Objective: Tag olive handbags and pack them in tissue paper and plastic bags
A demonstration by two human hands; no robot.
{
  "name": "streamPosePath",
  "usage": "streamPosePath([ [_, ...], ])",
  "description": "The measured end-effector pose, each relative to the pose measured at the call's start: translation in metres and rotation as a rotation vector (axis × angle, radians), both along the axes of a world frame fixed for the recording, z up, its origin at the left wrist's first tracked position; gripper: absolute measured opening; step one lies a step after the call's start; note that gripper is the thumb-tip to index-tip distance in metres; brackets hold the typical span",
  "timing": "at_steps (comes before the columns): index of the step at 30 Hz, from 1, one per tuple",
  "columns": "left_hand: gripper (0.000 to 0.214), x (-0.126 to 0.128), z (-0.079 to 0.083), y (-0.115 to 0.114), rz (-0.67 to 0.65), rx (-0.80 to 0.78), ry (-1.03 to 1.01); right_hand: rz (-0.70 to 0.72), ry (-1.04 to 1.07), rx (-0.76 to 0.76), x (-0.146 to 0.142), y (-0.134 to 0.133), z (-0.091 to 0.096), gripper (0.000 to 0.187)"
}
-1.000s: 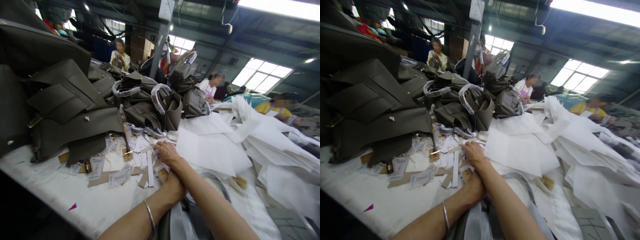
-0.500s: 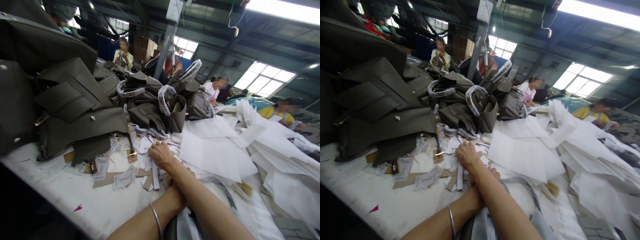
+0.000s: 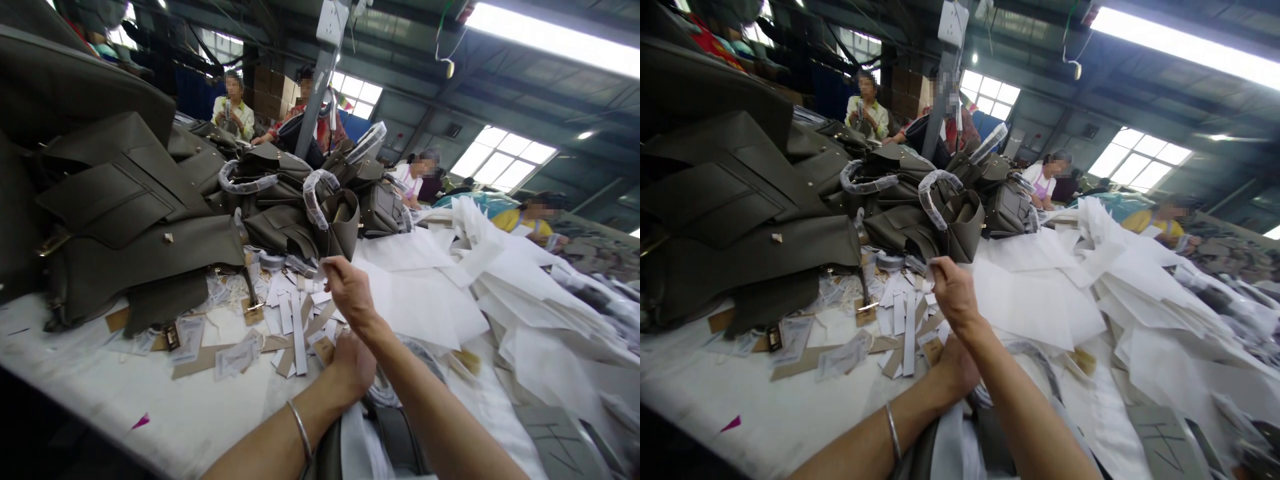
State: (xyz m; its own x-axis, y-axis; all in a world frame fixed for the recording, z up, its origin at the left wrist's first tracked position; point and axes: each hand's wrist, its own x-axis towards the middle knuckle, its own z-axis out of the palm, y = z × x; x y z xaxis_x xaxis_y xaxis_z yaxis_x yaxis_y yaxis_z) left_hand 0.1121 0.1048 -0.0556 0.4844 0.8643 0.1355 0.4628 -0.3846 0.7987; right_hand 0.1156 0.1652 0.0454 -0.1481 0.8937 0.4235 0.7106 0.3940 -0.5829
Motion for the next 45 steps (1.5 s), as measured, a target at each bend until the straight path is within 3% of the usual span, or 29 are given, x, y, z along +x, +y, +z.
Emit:
streamPosePath([
  [3,0.022,-0.003,0.01,0.001,-0.056,0.079,0.159,-0.02,0.578,-0.103,0.03,-0.022,0.02,0.025],
  [5,0.019,-0.008,0.015,0.0,-0.078,0.125,0.233,-0.019,0.742,-0.165,0.053,-0.041,0.024,0.029],
  [8,0.022,-0.014,0.018,-0.001,-0.092,0.165,0.289,-0.061,0.755,-0.216,0.088,-0.079,0.018,0.03],
  [12,0.026,-0.019,0.015,0.002,-0.103,0.195,0.312,-0.133,0.647,-0.155,0.127,-0.133,-0.003,0.022],
  [15,0.024,-0.019,0.011,0.008,-0.102,0.2,0.329,-0.131,0.556,-0.124,0.146,-0.167,-0.014,0.014],
  [19,0.022,-0.019,0.012,0.014,-0.081,0.197,0.355,-0.095,0.5,-0.191,0.159,-0.192,-0.018,0.009],
  [25,0.027,-0.021,0.024,0.013,-0.041,0.215,0.348,-0.108,0.439,-0.181,0.154,-0.193,-0.024,0.01],
  [29,0.029,-0.02,0.018,0.012,-0.049,0.199,0.353,-0.173,0.562,-0.121,0.148,-0.181,-0.026,0.014],
  [34,0.031,-0.02,0.011,0.014,-0.062,0.177,0.298,-0.233,0.677,-0.164,0.141,-0.168,-0.031,0.023],
  [37,0.04,-0.026,0.022,0.016,-0.043,0.211,0.21,-0.252,0.7,-0.199,0.138,-0.163,-0.038,0.027],
  [39,0.038,-0.031,0.034,0.016,-0.052,0.175,0.048,-0.242,0.737,-0.222,0.136,-0.159,-0.042,0.029],
  [42,0.031,-0.037,0.049,0.012,-0.302,-0.106,-0.29,-0.197,0.79,-0.263,0.132,-0.155,-0.039,0.027],
  [45,0.041,-0.039,0.055,0.006,-0.573,-0.382,-0.472,-0.173,0.822,-0.263,0.129,-0.15,-0.03,0.026],
])
